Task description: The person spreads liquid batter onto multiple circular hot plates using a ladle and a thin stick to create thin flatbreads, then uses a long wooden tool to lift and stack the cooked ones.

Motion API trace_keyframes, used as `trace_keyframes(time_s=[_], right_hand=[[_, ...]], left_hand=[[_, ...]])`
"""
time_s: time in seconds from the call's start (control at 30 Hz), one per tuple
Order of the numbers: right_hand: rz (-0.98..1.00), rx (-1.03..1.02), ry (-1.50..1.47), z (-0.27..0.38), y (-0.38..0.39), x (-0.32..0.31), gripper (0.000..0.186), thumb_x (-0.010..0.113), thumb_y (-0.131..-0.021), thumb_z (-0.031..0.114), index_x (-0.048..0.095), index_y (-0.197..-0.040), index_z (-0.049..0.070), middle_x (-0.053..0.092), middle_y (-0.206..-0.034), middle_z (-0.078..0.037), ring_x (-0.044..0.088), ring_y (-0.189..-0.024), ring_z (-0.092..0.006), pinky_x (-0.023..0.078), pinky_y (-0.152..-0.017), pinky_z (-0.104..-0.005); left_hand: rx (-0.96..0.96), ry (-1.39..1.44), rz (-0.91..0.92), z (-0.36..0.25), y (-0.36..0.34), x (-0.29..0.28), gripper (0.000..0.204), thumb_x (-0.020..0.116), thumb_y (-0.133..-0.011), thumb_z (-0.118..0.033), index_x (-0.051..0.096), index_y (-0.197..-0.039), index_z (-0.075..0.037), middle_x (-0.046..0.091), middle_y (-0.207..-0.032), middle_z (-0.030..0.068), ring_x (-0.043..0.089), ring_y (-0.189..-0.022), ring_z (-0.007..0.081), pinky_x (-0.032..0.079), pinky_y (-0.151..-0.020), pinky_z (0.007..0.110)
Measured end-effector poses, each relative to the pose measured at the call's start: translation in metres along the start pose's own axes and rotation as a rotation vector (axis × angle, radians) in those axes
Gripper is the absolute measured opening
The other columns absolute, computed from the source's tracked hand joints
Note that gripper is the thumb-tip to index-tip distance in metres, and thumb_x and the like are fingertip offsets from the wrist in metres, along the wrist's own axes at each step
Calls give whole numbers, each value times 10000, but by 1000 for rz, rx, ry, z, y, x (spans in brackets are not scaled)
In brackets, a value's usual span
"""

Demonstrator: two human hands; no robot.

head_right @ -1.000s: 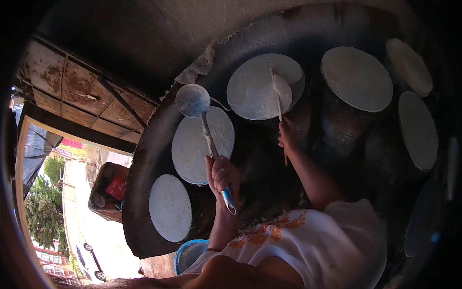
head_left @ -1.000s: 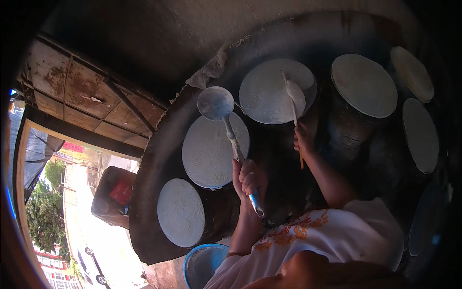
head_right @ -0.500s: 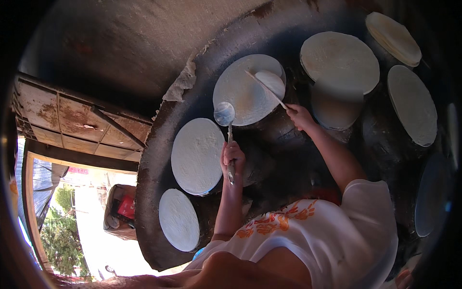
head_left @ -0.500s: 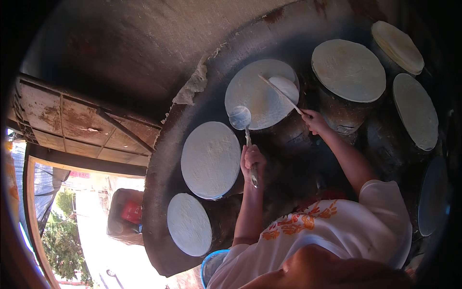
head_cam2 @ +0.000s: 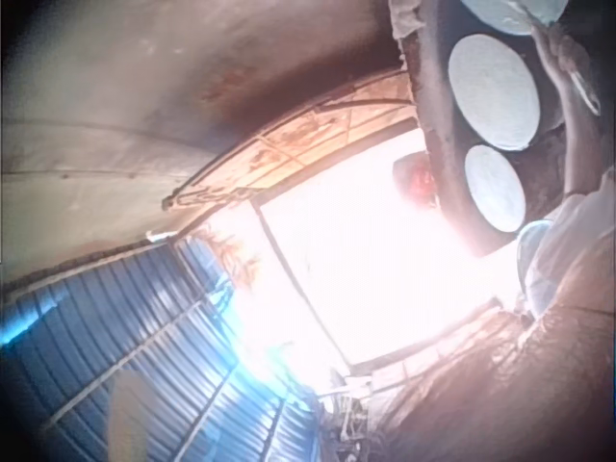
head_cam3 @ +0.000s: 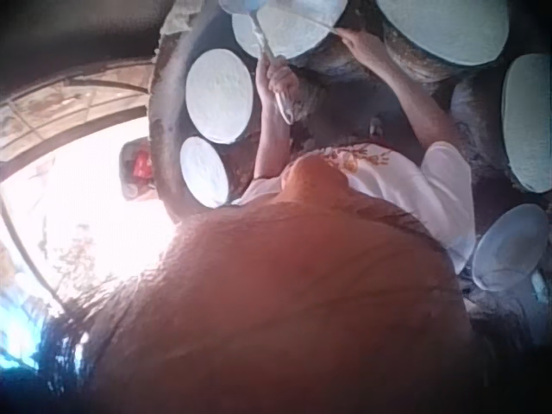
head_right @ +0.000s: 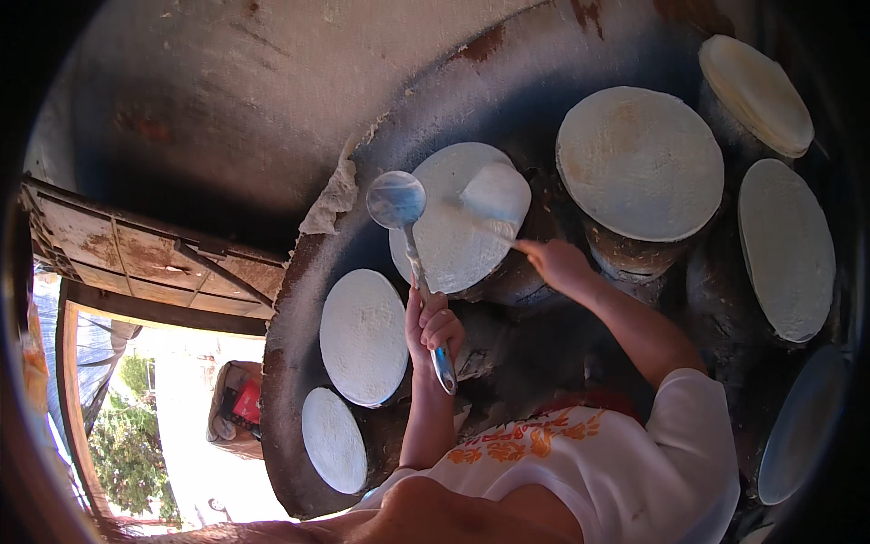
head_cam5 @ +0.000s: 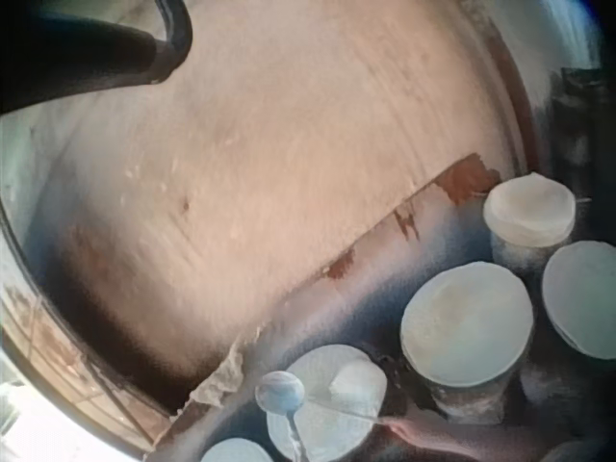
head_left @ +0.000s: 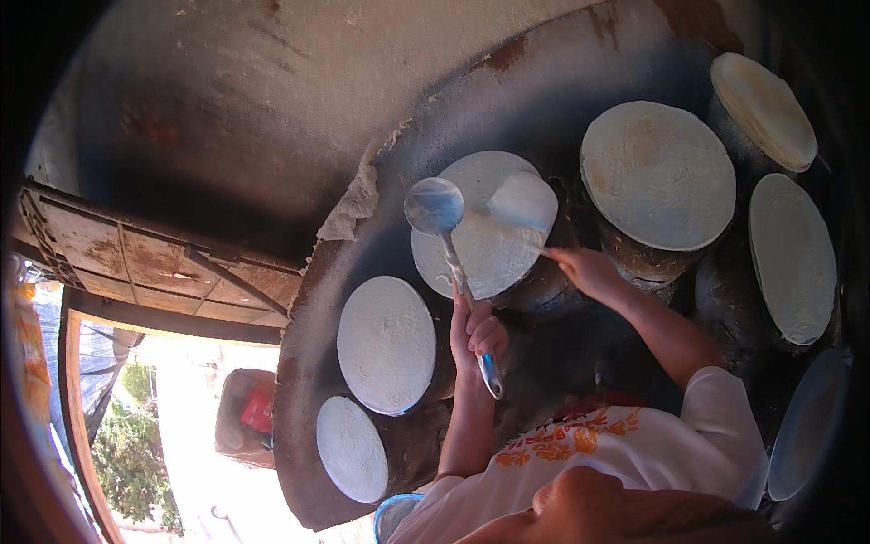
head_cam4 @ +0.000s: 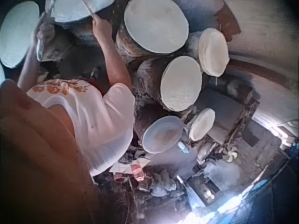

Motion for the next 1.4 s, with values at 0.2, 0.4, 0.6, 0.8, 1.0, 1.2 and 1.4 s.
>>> trace_keyframes(time_s=[0.2, 0.4, 0.6, 0.8, 1.0, 1.2, 1.4], right_hand=[[-144, 296, 152, -39, 18, -18, 268, 505, -872, 206, 570, -1109, 99, 573, -640, -172, 580, -591, -344, 440, -511, -452], [61, 223, 189, 5, -19, -33, 281, 510, -868, 207, 553, -1137, 139, 585, -649, -158, 585, -598, -343, 438, -520, -471], [136, 169, 66, -12, -14, -29, 136, 494, -860, 167, 583, -947, 113, 602, -737, -164, 573, -677, -384, 434, -573, -474], [-143, 395, 60, -4, 42, -30, 201, 501, -871, 160, 590, -1027, 69, 603, -791, -186, 591, -763, -362, 446, -613, -446], [173, 837, -811, 59, 70, 60, 150, 496, -885, 204, 555, -968, 94, 434, -514, -15, 391, -320, -116, 289, -295, -283], [-61, 65, -47, 86, 19, 23, 281, 588, -821, 199, 617, -1094, 136, 636, -827, -166, 612, -732, -341, 489, -653, -417], [24, 331, -189, -27, 3, 13, 302, 593, -830, 219, 606, -1098, 81, 635, -962, -163, 624, -863, -291, 490, -716, -378]], left_hand=[[28, -157, -97, -17, -9, 10, 329, 309, -982, -212, 395, -1299, -183, 344, -606, 1, 356, -389, 54, 353, -329, 185], [-54, -102, -175, -14, -33, 13, 237, 340, -977, -236, 519, -1086, -124, 336, -592, -13, 347, -400, 70, 342, -387, 207], [-106, 94, -407, -48, -37, 0, 359, 416, -952, -253, 372, -635, -91, 357, -535, -15, 368, -414, 73, 346, -404, 222], [36, -203, -373, -58, -62, -9, 129, 488, -925, -173, 420, -817, -153, 324, -588, -58, 316, -436, 41, 335, -385, 193], [317, -401, -659, 5, -46, -92, 216, 459, -917, -151, 357, -726, -141, 323, -570, -41, 328, -443, 63, 365, -400, 201], [-5, 616, -115, 8, -15, -55, 266, 409, -894, -98, 375, -630, -104, 339, -462, -27, 341, -358, 62, 333, -344, 203], [38, 725, 98, 23, 30, 24, 321, 431, -927, -178, 330, -631, -107, 329, -491, -38, 344, -347, 60, 341, -320, 200]])
Point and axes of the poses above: each hand's wrist, its own y-axis away from the middle knuckle, its own x-axis out of the palm, z = x × y, the point moved 1 cm from there along -y, towards the middle knuckle
